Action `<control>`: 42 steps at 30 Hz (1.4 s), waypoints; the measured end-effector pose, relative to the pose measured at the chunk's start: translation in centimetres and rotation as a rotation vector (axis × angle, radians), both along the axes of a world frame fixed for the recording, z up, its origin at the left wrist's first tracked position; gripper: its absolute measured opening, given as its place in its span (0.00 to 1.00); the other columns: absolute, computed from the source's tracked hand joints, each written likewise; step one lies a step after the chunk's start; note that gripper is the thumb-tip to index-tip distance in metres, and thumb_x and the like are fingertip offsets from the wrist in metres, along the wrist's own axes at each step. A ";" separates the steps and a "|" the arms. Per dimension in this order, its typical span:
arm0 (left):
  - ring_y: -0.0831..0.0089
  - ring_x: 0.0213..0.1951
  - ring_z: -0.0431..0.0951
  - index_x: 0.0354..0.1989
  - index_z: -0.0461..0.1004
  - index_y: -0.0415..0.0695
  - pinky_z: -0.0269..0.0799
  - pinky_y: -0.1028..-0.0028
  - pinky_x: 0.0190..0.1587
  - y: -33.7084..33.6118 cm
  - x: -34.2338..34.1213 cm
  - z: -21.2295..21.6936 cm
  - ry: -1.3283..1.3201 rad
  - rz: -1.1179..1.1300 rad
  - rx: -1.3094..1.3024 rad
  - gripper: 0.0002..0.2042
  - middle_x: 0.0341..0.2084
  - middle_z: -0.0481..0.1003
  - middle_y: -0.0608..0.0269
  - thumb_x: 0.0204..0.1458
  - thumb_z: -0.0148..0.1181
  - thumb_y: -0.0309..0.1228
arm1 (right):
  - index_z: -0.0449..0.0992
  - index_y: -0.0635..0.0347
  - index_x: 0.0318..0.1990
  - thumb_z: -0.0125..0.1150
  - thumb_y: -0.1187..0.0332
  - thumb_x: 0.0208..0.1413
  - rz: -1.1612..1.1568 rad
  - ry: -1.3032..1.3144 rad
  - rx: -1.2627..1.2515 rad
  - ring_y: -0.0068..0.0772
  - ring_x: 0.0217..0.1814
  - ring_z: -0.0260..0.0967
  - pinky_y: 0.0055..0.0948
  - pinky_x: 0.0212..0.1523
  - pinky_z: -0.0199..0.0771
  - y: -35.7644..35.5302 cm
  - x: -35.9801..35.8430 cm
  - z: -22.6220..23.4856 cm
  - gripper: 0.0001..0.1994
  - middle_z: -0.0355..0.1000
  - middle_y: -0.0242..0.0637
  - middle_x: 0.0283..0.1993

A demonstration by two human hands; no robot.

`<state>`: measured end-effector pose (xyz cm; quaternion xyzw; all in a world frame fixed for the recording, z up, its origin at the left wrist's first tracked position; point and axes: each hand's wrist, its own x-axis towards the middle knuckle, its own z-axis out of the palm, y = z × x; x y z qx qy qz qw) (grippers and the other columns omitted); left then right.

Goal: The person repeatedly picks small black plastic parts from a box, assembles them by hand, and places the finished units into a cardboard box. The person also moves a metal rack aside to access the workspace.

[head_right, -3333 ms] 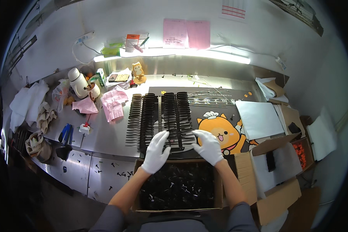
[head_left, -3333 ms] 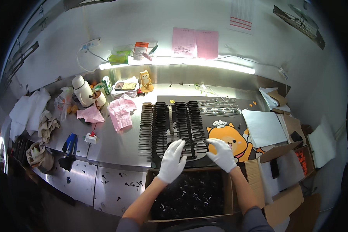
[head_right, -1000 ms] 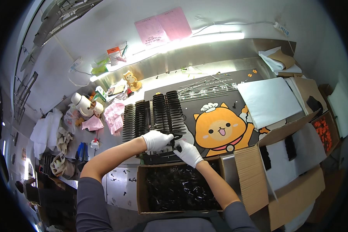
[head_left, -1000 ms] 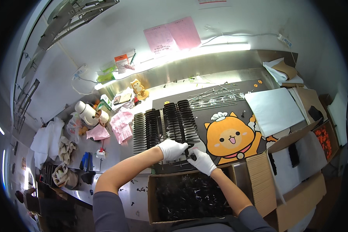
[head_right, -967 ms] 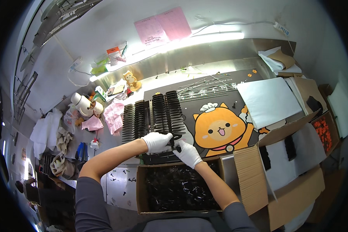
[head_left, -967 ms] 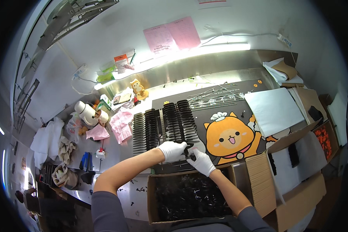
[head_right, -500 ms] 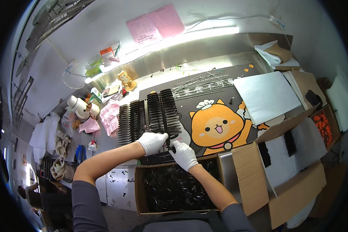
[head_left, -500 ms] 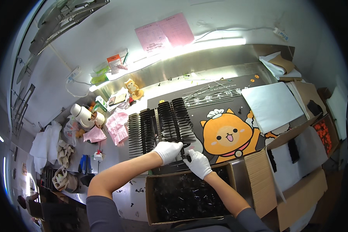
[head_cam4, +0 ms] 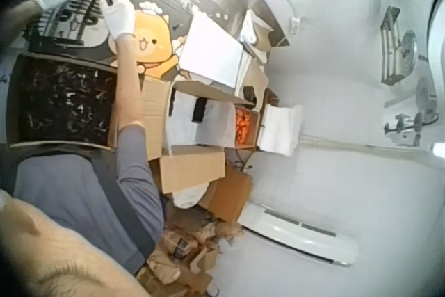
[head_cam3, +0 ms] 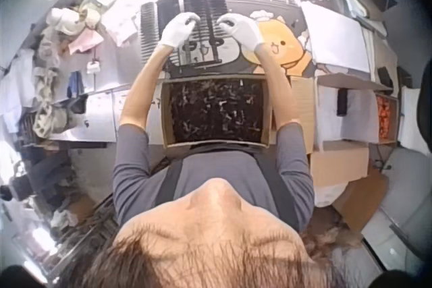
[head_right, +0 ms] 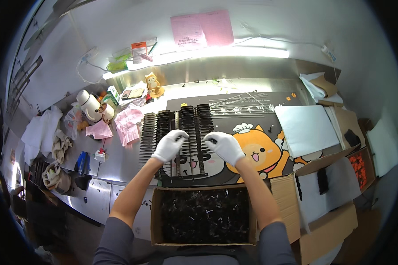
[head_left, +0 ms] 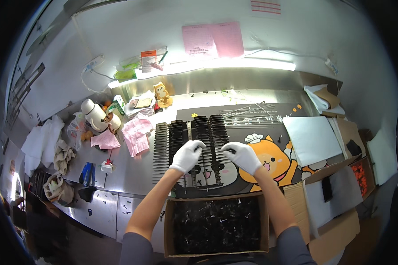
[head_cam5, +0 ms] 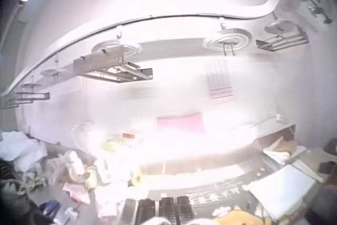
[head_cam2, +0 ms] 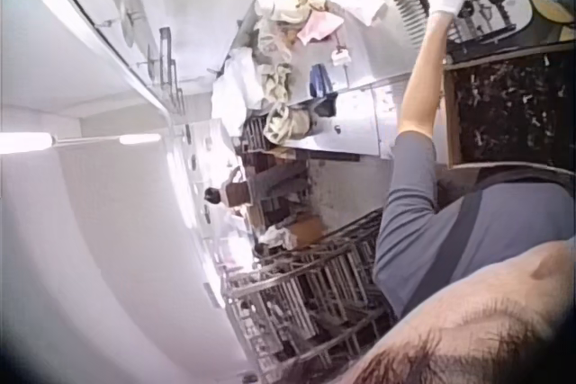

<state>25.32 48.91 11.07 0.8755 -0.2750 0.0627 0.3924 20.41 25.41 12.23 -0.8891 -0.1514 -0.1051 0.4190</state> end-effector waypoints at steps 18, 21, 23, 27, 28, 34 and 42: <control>0.50 0.48 0.76 0.55 0.66 0.34 0.71 0.60 0.51 -2.0 1.9 0.9 0.399 -0.473 0.398 0.30 0.41 0.76 0.39 0.49 0.62 0.43 | 0.64 0.63 0.63 0.63 0.49 0.49 0.458 0.512 -0.498 0.51 0.57 0.70 0.35 0.57 0.70 -0.8 5.1 1.4 0.37 0.72 0.56 0.53; 0.48 0.43 0.78 0.49 0.67 0.33 0.74 0.60 0.46 -3.3 1.5 2.4 0.472 -0.325 0.568 0.29 0.37 0.76 0.38 0.40 0.67 0.36 | 0.62 0.65 0.63 0.64 0.57 0.47 0.397 0.476 -0.615 0.52 0.52 0.72 0.38 0.55 0.71 -0.2 4.9 0.6 0.36 0.73 0.55 0.51; 0.47 0.37 0.80 0.43 0.69 0.33 0.76 0.60 0.42 -4.2 0.7 3.3 0.478 -0.272 0.546 0.21 0.30 0.78 0.42 0.44 0.61 0.35 | 0.66 0.62 0.58 0.65 0.58 0.48 0.335 0.350 -0.633 0.52 0.47 0.73 0.41 0.49 0.73 -0.2 4.6 -1.0 0.30 0.75 0.53 0.44; 0.47 0.42 0.80 0.38 0.72 0.33 0.75 0.58 0.46 -5.4 -1.1 -2.0 0.582 0.130 0.297 0.16 0.35 0.77 0.37 0.51 0.54 0.36 | 0.69 0.57 0.52 0.65 0.57 0.50 0.109 0.030 -0.537 0.49 0.36 0.75 0.41 0.38 0.76 0.5 2.4 -5.4 0.24 0.76 0.47 0.36; 0.44 0.44 0.78 0.40 0.71 0.32 0.74 0.57 0.47 -5.9 -1.5 -3.3 0.553 0.197 0.220 0.16 0.37 0.76 0.35 0.50 0.54 0.34 | 0.70 0.57 0.52 0.65 0.57 0.50 0.035 -0.019 -0.491 0.49 0.35 0.75 0.41 0.36 0.76 1.0 1.8 -6.1 0.24 0.76 0.47 0.35; 0.38 0.43 0.76 0.47 0.67 0.31 0.73 0.56 0.47 -9.8 -3.5 -10.3 0.501 0.602 -0.384 0.18 0.39 0.75 0.34 0.49 0.55 0.30 | 0.69 0.59 0.52 0.58 0.65 0.52 -0.296 -0.089 -0.259 0.54 0.29 0.76 0.43 0.31 0.77 3.8 -0.7 -9.6 0.19 0.76 0.52 0.34; 0.57 0.31 0.80 0.37 0.67 0.43 0.77 0.62 0.29 -2.9 2.0 -1.2 -0.234 -0.328 0.644 0.05 0.27 0.73 0.56 0.54 0.51 0.28 | 0.76 0.65 0.41 0.64 0.53 0.44 0.460 0.574 -0.579 0.49 0.35 0.74 0.37 0.39 0.75 0.4 7.1 -0.1 0.23 0.77 0.52 0.33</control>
